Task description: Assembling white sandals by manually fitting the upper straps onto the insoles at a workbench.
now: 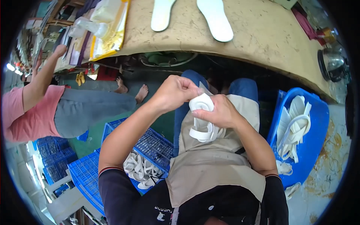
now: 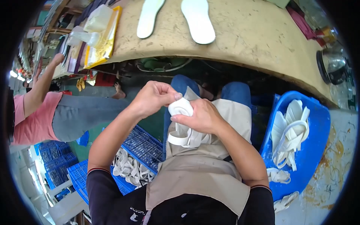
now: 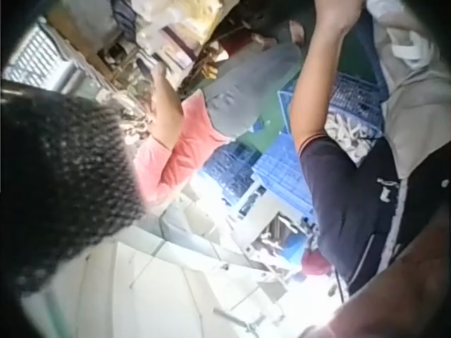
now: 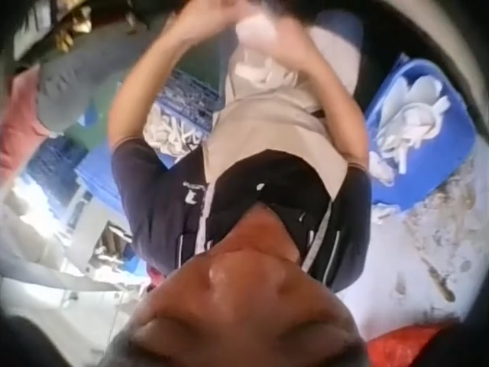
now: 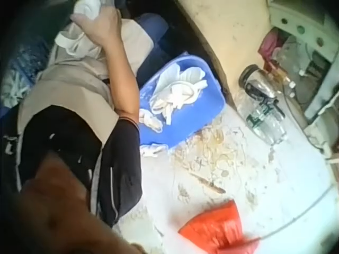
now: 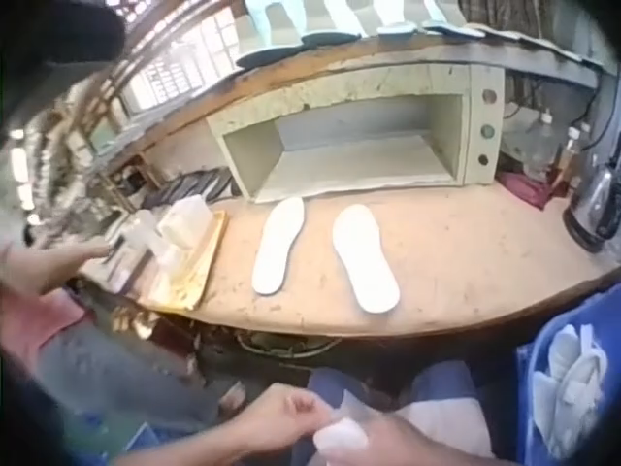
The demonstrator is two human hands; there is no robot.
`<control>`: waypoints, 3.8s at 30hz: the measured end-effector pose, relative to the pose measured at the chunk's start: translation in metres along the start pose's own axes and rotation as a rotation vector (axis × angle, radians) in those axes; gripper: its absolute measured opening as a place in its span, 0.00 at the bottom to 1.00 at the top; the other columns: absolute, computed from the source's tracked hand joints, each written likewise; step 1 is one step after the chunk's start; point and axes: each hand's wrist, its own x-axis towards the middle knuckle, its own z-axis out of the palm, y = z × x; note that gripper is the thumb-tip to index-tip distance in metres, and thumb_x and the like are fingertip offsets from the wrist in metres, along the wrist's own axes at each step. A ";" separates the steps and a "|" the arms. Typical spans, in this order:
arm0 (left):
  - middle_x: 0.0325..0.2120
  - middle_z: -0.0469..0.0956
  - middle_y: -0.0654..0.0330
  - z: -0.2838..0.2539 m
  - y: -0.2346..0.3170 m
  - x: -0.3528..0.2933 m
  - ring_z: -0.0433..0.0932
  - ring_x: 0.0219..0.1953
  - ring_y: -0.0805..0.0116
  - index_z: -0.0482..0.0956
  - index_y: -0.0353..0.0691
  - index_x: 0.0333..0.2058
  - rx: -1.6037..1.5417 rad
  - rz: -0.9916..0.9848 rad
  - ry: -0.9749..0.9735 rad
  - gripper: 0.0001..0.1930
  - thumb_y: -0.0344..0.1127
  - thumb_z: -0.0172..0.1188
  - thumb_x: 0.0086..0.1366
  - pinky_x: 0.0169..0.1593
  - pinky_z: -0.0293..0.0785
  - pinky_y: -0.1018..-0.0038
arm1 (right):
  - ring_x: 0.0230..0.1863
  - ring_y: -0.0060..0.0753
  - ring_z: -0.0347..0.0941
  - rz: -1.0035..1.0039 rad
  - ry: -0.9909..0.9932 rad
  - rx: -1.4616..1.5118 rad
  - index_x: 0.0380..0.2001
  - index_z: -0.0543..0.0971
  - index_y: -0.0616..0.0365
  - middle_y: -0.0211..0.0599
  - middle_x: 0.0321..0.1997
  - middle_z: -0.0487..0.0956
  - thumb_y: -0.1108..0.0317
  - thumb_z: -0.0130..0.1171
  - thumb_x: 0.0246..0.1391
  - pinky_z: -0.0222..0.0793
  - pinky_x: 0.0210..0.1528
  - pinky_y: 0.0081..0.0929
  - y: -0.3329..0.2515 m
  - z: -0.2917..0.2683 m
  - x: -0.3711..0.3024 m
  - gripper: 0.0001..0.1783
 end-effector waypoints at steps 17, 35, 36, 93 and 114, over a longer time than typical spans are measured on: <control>0.16 0.76 0.61 -0.023 -0.078 -0.097 0.69 0.17 0.69 0.85 0.37 0.28 0.544 0.368 0.514 0.09 0.37 0.66 0.60 0.27 0.69 0.74 | 0.51 0.35 0.74 -0.195 0.319 0.936 0.69 0.60 0.56 0.44 0.56 0.76 0.67 0.56 0.62 0.71 0.54 0.26 0.044 0.018 0.022 0.34; 0.32 0.85 0.58 0.027 -0.064 0.023 0.82 0.33 0.66 0.84 0.30 0.38 0.666 1.050 0.703 0.09 0.28 0.65 0.59 0.37 0.77 0.77 | 0.32 0.24 0.76 -0.648 0.905 -0.442 0.35 0.85 0.63 0.34 0.37 0.82 0.68 0.66 0.53 0.71 0.32 0.16 0.046 0.024 0.035 0.10; 0.31 0.84 0.59 0.027 -0.060 0.018 0.82 0.32 0.67 0.84 0.30 0.37 0.502 0.889 0.614 0.09 0.28 0.64 0.60 0.37 0.77 0.78 | 0.30 0.23 0.75 -0.485 0.697 -0.195 0.35 0.85 0.63 0.34 0.35 0.82 0.68 0.66 0.54 0.70 0.32 0.15 0.042 0.011 0.034 0.10; 0.40 0.83 0.44 0.046 -0.156 -0.019 0.83 0.39 0.56 0.78 0.36 0.46 -0.893 0.575 0.321 0.44 0.75 0.32 0.68 0.42 0.79 0.64 | 0.15 0.26 0.58 -0.060 0.034 0.503 0.15 0.76 0.66 0.35 0.12 0.69 0.58 0.57 0.61 0.59 0.22 0.24 0.042 0.041 0.017 0.26; 0.40 0.80 0.54 0.092 -0.056 0.008 0.75 0.39 0.68 0.79 0.32 0.49 -0.562 0.604 0.318 0.17 0.39 0.58 0.68 0.48 0.73 0.72 | 0.58 0.40 0.71 -0.186 -0.086 0.225 0.66 0.64 0.60 0.46 0.63 0.72 0.61 0.68 0.48 0.67 0.59 0.33 0.027 -0.032 -0.003 0.42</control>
